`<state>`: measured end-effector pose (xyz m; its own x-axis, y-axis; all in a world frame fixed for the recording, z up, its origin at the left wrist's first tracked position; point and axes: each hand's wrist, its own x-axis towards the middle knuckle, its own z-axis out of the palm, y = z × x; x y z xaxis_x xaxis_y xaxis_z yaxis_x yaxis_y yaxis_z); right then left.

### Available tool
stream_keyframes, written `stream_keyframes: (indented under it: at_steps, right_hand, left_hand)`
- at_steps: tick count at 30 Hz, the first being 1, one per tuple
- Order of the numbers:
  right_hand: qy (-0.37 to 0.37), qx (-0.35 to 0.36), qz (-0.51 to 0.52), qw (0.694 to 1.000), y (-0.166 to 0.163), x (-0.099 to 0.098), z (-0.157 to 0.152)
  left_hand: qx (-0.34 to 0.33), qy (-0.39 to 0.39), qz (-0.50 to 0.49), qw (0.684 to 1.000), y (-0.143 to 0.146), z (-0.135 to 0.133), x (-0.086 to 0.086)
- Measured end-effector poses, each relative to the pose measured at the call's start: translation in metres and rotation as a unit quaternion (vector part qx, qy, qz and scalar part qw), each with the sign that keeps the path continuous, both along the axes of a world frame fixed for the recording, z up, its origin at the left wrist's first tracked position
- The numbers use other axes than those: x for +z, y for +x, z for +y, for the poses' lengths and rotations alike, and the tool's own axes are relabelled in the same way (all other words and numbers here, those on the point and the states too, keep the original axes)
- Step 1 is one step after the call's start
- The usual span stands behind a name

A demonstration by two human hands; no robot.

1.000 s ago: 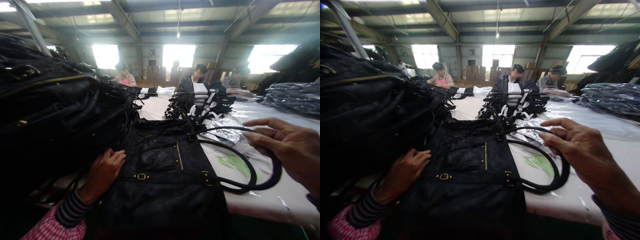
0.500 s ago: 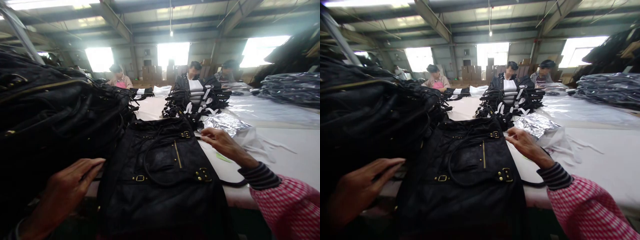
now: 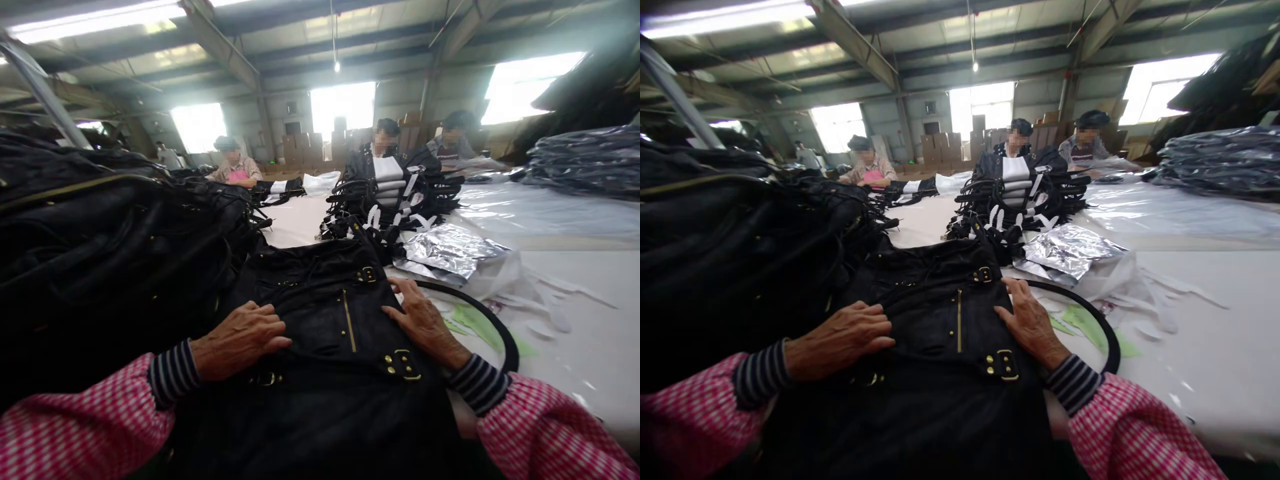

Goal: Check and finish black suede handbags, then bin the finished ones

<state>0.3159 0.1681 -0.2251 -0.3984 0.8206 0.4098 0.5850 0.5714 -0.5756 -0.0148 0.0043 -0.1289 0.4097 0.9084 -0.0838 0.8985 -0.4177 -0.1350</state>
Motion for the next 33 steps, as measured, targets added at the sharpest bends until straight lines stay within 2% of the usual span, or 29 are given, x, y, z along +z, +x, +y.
stream_keyframes:
  at_steps: [3,7,13,16,19,21,24,27,30,33]
  right_hand:
    - [-0.024,-0.017,0.025,0.999,0.003,-0.001,0.006]
    - [-0.038,-0.021,0.019,0.999,0.002,-0.002,0.010]
    - [-0.073,-0.041,0.031,0.996,0.003,-0.004,0.016]
    - [-0.180,-0.028,0.142,0.973,0.003,0.000,0.017]
    - [-0.330,0.022,0.264,0.906,0.001,0.005,0.017]
    - [-0.348,0.059,0.286,0.891,-0.001,0.007,0.016]
    - [-0.244,0.085,0.248,0.933,-0.004,0.007,0.013]
    - [-0.137,0.079,0.173,0.972,-0.006,0.006,0.007]
    - [-0.087,0.065,0.099,0.989,-0.008,0.003,0.003]
    - [-0.068,0.055,0.053,0.995,-0.008,-0.001,0.002]
  left_hand:
    - [0.054,-0.042,-0.073,0.995,-0.009,0.010,0.006]
    - [0.097,-0.101,-0.223,0.965,-0.003,0.028,0.021]
    - [0.084,0.001,-0.313,0.946,0.014,0.074,0.070]
    - [0.068,0.057,-0.330,0.940,0.031,0.110,0.079]
    - [0.091,0.077,-0.328,0.937,0.054,0.155,0.064]
    - [0.132,0.088,-0.336,0.928,0.070,0.189,0.046]
    - [0.181,0.105,-0.370,0.905,0.094,0.235,0.016]
    - [0.217,0.102,-0.398,0.885,0.113,0.265,-0.007]
    - [0.246,0.112,-0.430,0.862,0.126,0.279,-0.022]
    - [0.252,0.126,-0.475,0.834,0.128,0.283,-0.030]
